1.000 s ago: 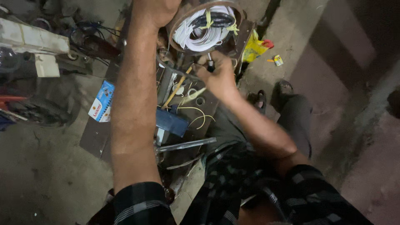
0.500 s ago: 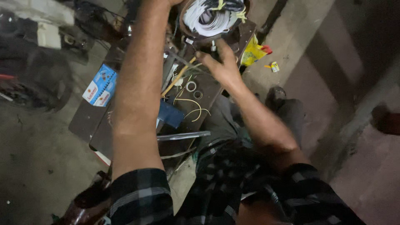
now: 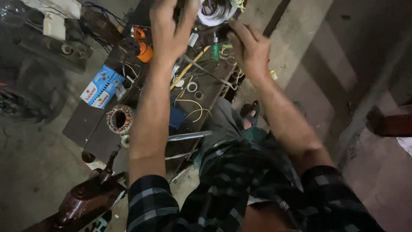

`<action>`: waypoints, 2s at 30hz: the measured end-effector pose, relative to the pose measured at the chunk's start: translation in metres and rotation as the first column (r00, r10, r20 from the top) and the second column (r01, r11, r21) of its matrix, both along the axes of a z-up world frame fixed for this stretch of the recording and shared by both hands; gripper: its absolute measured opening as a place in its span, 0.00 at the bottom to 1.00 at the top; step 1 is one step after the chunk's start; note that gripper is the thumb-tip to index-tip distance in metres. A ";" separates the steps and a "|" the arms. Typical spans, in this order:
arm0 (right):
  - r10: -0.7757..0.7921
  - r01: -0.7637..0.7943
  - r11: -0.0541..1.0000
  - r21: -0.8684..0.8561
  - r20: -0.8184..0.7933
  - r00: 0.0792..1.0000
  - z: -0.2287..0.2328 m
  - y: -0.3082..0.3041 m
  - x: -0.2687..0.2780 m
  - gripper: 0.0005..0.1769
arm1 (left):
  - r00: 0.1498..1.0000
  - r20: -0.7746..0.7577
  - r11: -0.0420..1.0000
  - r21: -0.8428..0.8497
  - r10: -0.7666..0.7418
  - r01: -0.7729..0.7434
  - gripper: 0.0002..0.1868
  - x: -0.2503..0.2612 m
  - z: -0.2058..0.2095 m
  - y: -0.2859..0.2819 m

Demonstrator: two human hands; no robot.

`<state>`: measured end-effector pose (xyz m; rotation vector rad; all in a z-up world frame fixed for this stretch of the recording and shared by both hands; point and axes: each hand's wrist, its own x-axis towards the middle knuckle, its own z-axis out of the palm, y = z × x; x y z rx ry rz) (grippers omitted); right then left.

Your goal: The person winds a yellow insulating tape around a cylindrical coil form, repeatedly wrapping and adjusting the tape with both hands. The person occasionally uses a screwdriver to press or align the tape on the coil.

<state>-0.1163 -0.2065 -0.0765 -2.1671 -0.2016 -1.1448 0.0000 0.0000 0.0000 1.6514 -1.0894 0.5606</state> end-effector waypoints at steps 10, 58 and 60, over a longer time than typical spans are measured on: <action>-0.102 0.153 0.889 -0.432 0.137 0.985 0.033 -0.019 0.021 0.16 | 0.979 0.141 0.988 -0.070 0.150 -0.141 0.22 -0.055 -0.024 0.041; 0.839 -0.610 -0.119 0.784 0.407 0.360 0.045 -0.043 -0.050 0.07 | 0.879 -0.477 0.970 0.215 -0.001 0.117 0.08 -0.113 -0.120 -0.008; 0.852 -0.589 -0.057 0.806 0.347 0.392 0.047 -0.043 -0.051 0.07 | 0.878 -0.479 0.990 0.111 -0.022 0.085 0.12 -0.112 -0.103 -0.005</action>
